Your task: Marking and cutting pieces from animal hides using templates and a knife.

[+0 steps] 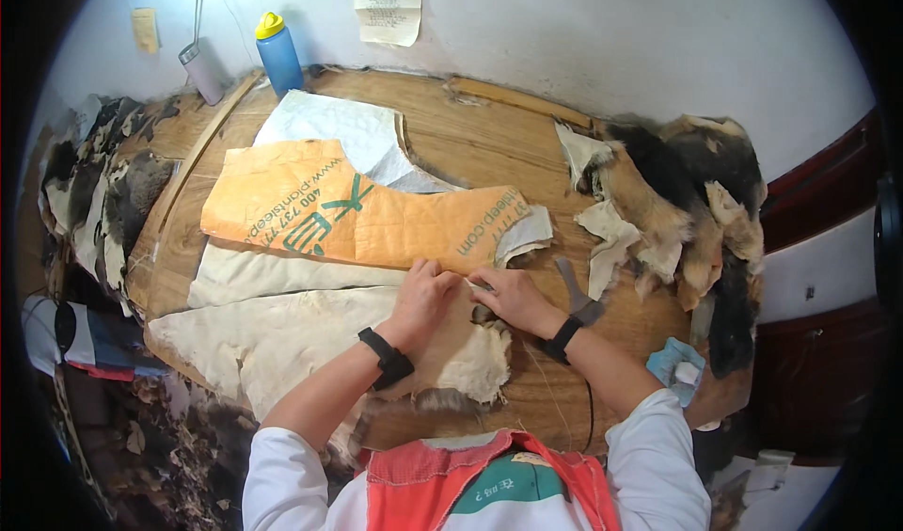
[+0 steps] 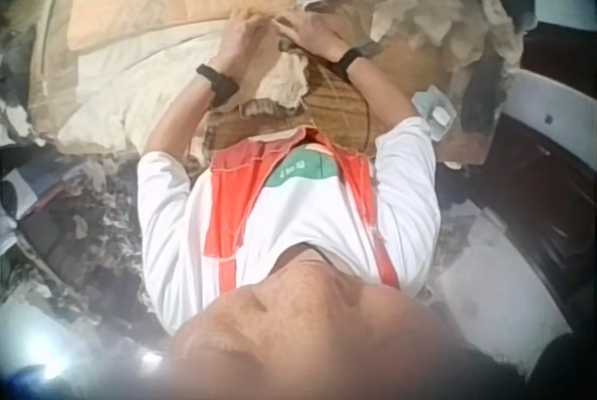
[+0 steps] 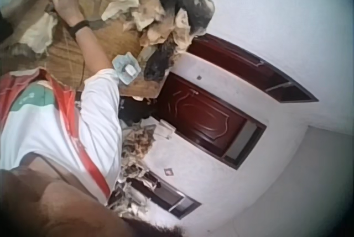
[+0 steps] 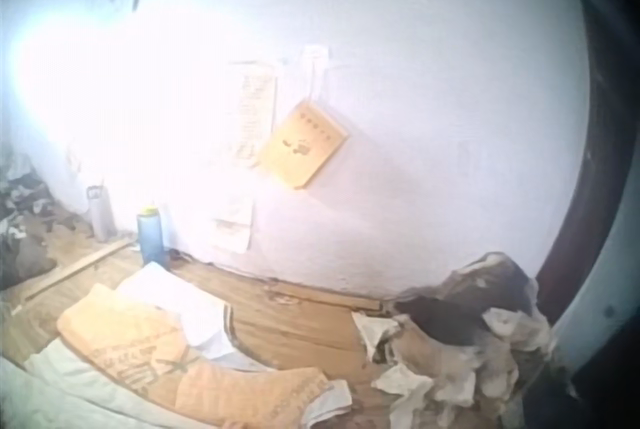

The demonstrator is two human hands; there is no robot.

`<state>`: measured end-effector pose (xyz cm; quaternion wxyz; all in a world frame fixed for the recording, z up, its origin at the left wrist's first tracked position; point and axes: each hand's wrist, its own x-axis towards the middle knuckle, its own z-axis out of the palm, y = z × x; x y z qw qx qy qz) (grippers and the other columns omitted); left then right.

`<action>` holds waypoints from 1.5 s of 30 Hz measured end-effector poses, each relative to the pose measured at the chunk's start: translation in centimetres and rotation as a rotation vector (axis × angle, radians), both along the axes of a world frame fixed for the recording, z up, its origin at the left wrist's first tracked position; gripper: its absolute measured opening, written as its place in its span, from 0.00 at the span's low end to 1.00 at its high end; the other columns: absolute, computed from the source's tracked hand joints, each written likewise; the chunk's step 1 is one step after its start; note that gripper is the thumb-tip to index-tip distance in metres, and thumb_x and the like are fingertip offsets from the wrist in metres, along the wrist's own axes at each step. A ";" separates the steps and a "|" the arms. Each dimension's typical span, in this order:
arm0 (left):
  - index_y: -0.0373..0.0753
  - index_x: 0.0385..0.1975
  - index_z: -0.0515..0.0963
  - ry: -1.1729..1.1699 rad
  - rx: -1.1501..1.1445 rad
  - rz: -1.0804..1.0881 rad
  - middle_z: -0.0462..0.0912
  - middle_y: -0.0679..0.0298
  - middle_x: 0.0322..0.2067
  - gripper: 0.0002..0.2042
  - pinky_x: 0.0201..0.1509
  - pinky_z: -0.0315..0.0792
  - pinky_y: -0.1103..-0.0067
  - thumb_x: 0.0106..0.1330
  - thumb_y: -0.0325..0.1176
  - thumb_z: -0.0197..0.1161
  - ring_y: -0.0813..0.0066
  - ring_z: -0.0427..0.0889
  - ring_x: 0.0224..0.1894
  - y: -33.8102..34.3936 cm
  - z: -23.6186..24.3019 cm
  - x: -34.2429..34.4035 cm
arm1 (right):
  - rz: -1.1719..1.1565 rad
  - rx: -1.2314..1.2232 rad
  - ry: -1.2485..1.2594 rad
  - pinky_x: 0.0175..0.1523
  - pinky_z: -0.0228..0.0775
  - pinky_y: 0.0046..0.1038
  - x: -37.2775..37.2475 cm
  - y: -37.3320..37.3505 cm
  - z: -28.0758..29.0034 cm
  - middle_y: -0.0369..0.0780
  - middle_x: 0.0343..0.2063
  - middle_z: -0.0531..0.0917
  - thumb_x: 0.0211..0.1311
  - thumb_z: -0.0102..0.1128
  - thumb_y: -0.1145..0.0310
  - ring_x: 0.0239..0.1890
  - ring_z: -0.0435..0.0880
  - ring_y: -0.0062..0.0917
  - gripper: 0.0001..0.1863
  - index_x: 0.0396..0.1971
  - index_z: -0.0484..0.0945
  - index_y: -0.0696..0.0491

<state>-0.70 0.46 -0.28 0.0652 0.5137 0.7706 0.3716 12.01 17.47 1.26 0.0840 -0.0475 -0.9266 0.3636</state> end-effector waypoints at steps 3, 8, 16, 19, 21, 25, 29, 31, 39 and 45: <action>0.40 0.36 0.84 0.046 -0.011 -0.021 0.76 0.59 0.31 0.09 0.45 0.71 0.68 0.54 0.26 0.68 0.57 0.74 0.40 0.2 0.1 0.0 | -0.031 0.006 0.016 0.39 0.75 0.39 -0.4 -0.1 0.2 0.47 0.31 0.85 0.59 0.68 0.65 0.35 0.85 0.43 0.12 0.39 0.80 0.53; 0.40 0.31 0.82 0.161 -0.017 -0.046 0.76 0.60 0.32 0.04 0.46 0.70 0.70 0.56 0.29 0.66 0.60 0.74 0.41 0.6 0.8 -0.7 | -0.186 0.105 -0.127 0.36 0.74 0.39 -1.5 -0.7 1.4 0.44 0.24 0.84 0.55 0.67 0.63 0.31 0.84 0.42 0.09 0.32 0.83 0.51; 0.46 0.30 0.86 0.032 -0.007 0.047 0.81 0.69 0.31 0.06 0.47 0.66 0.69 0.51 0.31 0.71 0.64 0.75 0.41 1.0 0.5 -0.5 | -0.177 -0.007 -0.154 0.37 0.74 0.41 -1.8 -0.6 1.9 0.46 0.27 0.84 0.58 0.65 0.63 0.32 0.84 0.44 0.09 0.31 0.80 0.52; 0.47 0.28 0.87 0.022 -0.001 0.062 0.81 0.71 0.29 0.05 0.46 0.66 0.70 0.50 0.31 0.71 0.66 0.74 0.40 0.9 0.3 -0.6 | -0.076 -0.072 -0.180 0.37 0.74 0.39 -2.8 1.5 2.5 0.47 0.31 0.84 0.62 0.62 0.64 0.33 0.84 0.44 0.08 0.33 0.79 0.53; 0.47 0.27 0.87 0.028 0.013 0.058 0.82 0.71 0.29 0.05 0.45 0.65 0.71 0.50 0.31 0.71 0.66 0.74 0.39 0.9 0.2 -0.6 | -0.011 -0.109 -0.177 0.38 0.74 0.38 -3.8 2.7 2.7 0.46 0.32 0.84 0.64 0.61 0.65 0.34 0.84 0.43 0.08 0.34 0.79 0.54; 0.47 0.28 0.87 -0.028 0.045 0.066 0.82 0.71 0.29 0.05 0.45 0.65 0.71 0.50 0.30 0.72 0.67 0.74 0.38 0.9 0.1 -0.7 | 0.220 -0.104 -0.109 0.41 0.73 0.32 -4.4 4.0 1.9 0.43 0.31 0.83 0.63 0.62 0.69 0.35 0.83 0.36 0.06 0.34 0.80 0.56; 0.47 0.28 0.87 -0.044 0.038 0.075 0.82 0.71 0.29 0.05 0.45 0.65 0.72 0.50 0.29 0.72 0.68 0.74 0.37 1.0 0.2 -0.6 | 0.180 -0.271 -0.143 0.41 0.72 0.29 -4.5 4.4 0.9 0.41 0.29 0.82 0.61 0.63 0.71 0.33 0.82 0.31 0.05 0.35 0.81 0.55; 0.46 0.28 0.87 -0.053 0.041 0.076 0.82 0.71 0.29 0.05 0.45 0.65 0.71 0.50 0.29 0.72 0.67 0.74 0.38 0.9 0.3 -0.5 | 0.199 -0.250 -0.134 0.40 0.72 0.29 -4.7 4.6 1.0 0.41 0.29 0.82 0.61 0.63 0.72 0.33 0.81 0.31 0.05 0.35 0.81 0.56; 0.46 0.26 0.86 -0.046 0.042 0.077 0.82 0.71 0.29 0.03 0.46 0.65 0.71 0.51 0.30 0.70 0.66 0.74 0.38 0.8 0.3 -0.3 | 0.195 -0.022 -0.149 0.38 0.73 0.37 -4.6 3.4 2.0 0.44 0.27 0.80 0.54 0.65 0.66 0.34 0.82 0.40 0.11 0.33 0.75 0.54; 0.46 0.26 0.86 -0.030 0.042 0.085 0.82 0.70 0.30 0.03 0.45 0.65 0.70 0.51 0.30 0.69 0.65 0.74 0.39 1.0 -0.1 -0.6 | 0.195 0.175 -0.128 0.35 0.74 0.39 -5.0 2.9 1.4 0.41 0.26 0.81 0.46 0.70 0.60 0.31 0.82 0.41 0.22 0.38 0.69 0.51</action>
